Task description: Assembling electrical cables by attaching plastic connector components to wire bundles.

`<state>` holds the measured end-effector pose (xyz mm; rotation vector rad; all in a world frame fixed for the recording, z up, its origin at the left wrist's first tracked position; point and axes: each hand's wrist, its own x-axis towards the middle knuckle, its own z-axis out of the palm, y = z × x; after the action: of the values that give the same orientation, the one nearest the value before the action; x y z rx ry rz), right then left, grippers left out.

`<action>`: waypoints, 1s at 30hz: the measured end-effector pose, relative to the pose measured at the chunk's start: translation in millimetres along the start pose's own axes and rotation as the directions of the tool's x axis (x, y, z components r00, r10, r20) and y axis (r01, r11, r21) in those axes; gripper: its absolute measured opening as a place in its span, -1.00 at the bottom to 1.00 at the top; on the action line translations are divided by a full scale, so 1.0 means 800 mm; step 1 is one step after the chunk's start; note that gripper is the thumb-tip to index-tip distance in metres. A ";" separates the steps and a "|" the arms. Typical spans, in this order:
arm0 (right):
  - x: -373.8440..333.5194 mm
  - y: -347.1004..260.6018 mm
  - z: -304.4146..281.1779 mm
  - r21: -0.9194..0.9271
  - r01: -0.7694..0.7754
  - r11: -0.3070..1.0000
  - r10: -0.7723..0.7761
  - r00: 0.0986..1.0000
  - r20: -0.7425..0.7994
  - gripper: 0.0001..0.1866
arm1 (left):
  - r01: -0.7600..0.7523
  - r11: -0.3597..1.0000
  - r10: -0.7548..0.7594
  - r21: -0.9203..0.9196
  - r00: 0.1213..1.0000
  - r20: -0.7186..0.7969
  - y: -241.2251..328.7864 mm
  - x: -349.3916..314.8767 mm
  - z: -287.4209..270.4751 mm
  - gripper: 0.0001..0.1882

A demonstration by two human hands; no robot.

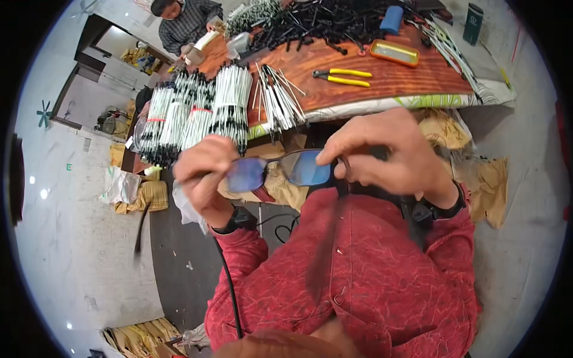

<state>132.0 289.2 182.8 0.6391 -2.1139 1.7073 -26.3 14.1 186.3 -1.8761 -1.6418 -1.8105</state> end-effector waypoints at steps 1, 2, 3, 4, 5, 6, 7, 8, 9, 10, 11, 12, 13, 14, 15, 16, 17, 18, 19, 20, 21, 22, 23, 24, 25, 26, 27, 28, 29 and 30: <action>-0.003 0.010 -0.003 -0.016 0.008 1.000 -0.008 1.000 -0.009 -0.93 | 0.120 0.993 -0.120 0.000 0.993 0.024 -0.015 0.002 0.000 -0.88; 0.000 0.020 -0.005 0.151 -0.179 0.972 0.172 0.983 0.057 -0.92 | 0.103 0.995 -0.104 0.008 0.994 0.021 -0.017 -0.004 0.000 -0.88; 0.003 0.030 -0.007 0.296 -0.368 0.882 0.338 0.929 0.150 -0.91 | 0.259 0.960 -0.265 0.105 0.963 0.049 -0.019 -0.012 0.000 -0.86; 0.005 0.039 -0.009 0.284 -0.362 0.888 0.334 0.932 0.144 -0.91 | 0.401 0.894 -0.420 0.199 0.905 0.066 -0.023 -0.012 0.000 -0.83; 0.007 0.048 -0.010 0.242 -0.406 0.881 0.366 0.910 0.195 -0.90 | 0.389 0.901 -0.408 0.193 0.910 0.068 -0.029 -0.007 0.002 -0.83; 0.010 0.058 -0.009 0.203 -0.448 0.871 0.395 0.883 0.254 -0.89 | 0.372 0.887 -0.408 0.275 0.909 0.089 -0.031 -0.004 0.003 -0.83; 0.012 0.067 -0.008 0.162 -0.490 0.856 0.427 0.849 0.311 -0.87 | 0.353 0.866 -0.413 0.353 0.904 0.108 -0.033 -0.003 0.005 -0.82; 0.012 0.077 -0.007 0.156 -0.493 0.856 0.429 0.846 0.317 -0.87 | 0.334 0.840 -0.421 0.427 0.898 0.125 -0.036 -0.003 0.007 -0.82; 0.014 0.088 -0.007 0.142 -0.493 0.859 0.449 0.856 0.258 -0.87 | 0.334 0.839 -0.417 0.430 0.902 0.114 -0.040 -0.001 0.006 -0.82; 0.017 0.098 -0.008 0.128 -0.494 0.860 0.467 0.862 0.198 -0.86 | 0.319 0.876 -0.392 0.363 0.908 0.147 -0.045 0.000 0.007 -0.83; 0.021 0.105 -0.007 0.116 -0.495 0.861 0.480 0.866 0.140 -0.85 | 0.304 0.905 -0.365 0.296 0.914 0.177 -0.049 -0.002 0.006 -0.85; 0.028 0.111 -0.006 0.110 -0.494 0.863 0.476 0.866 0.154 -0.85 | 0.289 0.930 -0.336 0.228 0.919 0.205 -0.052 -0.004 0.004 -0.87; 0.036 0.115 -0.003 0.101 -0.506 0.857 0.487 0.858 0.161 -0.85 | 0.292 0.928 -0.338 0.233 0.922 0.190 -0.055 -0.005 0.000 -0.87; 0.043 0.122 -0.003 0.091 -0.521 0.849 0.503 0.848 0.166 -0.85 | 0.317 0.924 -0.359 0.214 0.912 0.199 -0.061 -0.008 -0.003 -0.88; 0.051 0.127 -0.002 0.081 -0.535 0.841 0.517 0.839 0.170 -0.85 | 0.342 0.919 -0.380 0.196 0.901 0.210 -0.066 -0.010 -0.007 -0.89; 0.061 0.130 -0.001 0.076 -0.535 0.842 0.516 0.837 0.181 -0.85 | 0.365 0.914 -0.399 0.179 0.890 0.220 -0.071 -0.012 -0.014 -0.89; 0.073 0.134 -0.001 0.037 -0.510 0.859 0.493 0.846 0.202 -0.84 | 0.366 0.912 -0.400 0.182 0.892 0.209 -0.074 -0.014 -0.021 -0.89; 0.088 0.137 -0.001 0.000 -0.481 0.877 0.469 0.855 0.223 -0.82 | 0.367 0.900 -0.406 0.235 0.902 0.146 -0.076 -0.016 -0.030 -0.89; 0.099 0.140 -0.003 -0.035 -0.455 0.890 0.450 0.861 0.238 -0.81 | 0.370 0.886 -0.408 0.281 0.909 0.089 -0.080 -0.017 -0.035 -0.88; 0.113 0.143 -0.004 -0.036 -0.452 0.891 0.447 0.862 0.241 -0.81 | 0.373 0.868 -0.405 0.328 0.914 0.033 -0.084 -0.016 -0.041 -0.88; 0.131 0.147 0.001 -0.002 -0.431 0.902 0.421 0.880 0.219 -0.79 | 0.370 0.869 -0.404 0.330 0.914 0.039 -0.089 -0.019 -0.051 -0.88; 0.150 0.151 0.005 0.032 -0.406 0.913 0.393 0.899 0.194 -0.78 | 0.370 0.847 -0.376 0.382 0.924 -0.061 -0.092 -0.022 -0.061 -0.88; 0.170 0.154 0.006 0.066 -0.376 0.924 0.361 0.918 0.166 -0.76 | 0.372 0.821 -0.337 0.433 0.928 -0.158 -0.094 -0.025 -0.073 -0.87; 0.187 0.159 0.008 0.074 -0.369 0.927 0.354 0.922 0.159 -0.76 | 0.380 0.790 -0.291 0.482 0.923 -0.250 -0.098 -0.031 -0.086 -0.87; 0.207 0.160 0.007 0.066 -0.356 0.932 0.341 0.924 0.175 -0.75 | 0.371 0.788 -0.288 0.491 0.927 -0.240 -0.101 -0.036 -0.102 -0.87; 0.224 0.162 0.003 0.055 -0.350 0.935 0.335 0.923 0.188 -0.75 | 0.443 0.729 -0.241 0.522 0.880 -0.410 -0.108 -0.044 -0.117 -0.87; 0.240 0.167 0.001 0.046 -0.342 0.938 0.326 0.922 0.207 -0.74 | 0.521 0.664 -0.174 0.536 0.805 -0.567 -0.114 -0.051 -0.132 -0.87; 0.255 0.175 -0.002 0.052 -0.337 0.940 0.321 0.926 0.201 -0.74 | 0.516 0.663 -0.172 0.543 0.810 -0.561 -0.121 -0.055 -0.150 -0.87; 0.267 0.186 -0.007 -0.037 -0.318 0.947 0.317 0.915 0.251 -0.75 | 0.566 0.544 -0.103 0.619 0.777 -0.621 -0.127 -0.062 -0.165 -0.87; 0.279 0.198 -0.013 -0.124 -0.292 0.948 0.317 0.900 0.300 -0.75 | 0.615 0.413 -0.023 0.672 0.745 -0.667 -0.134 -0.067 -0.177 -0.87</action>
<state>-141.3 298.4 173.6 0.6203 -2.6109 1.7664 -182.4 -65.9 126.9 -0.4711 -2.1295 -0.9755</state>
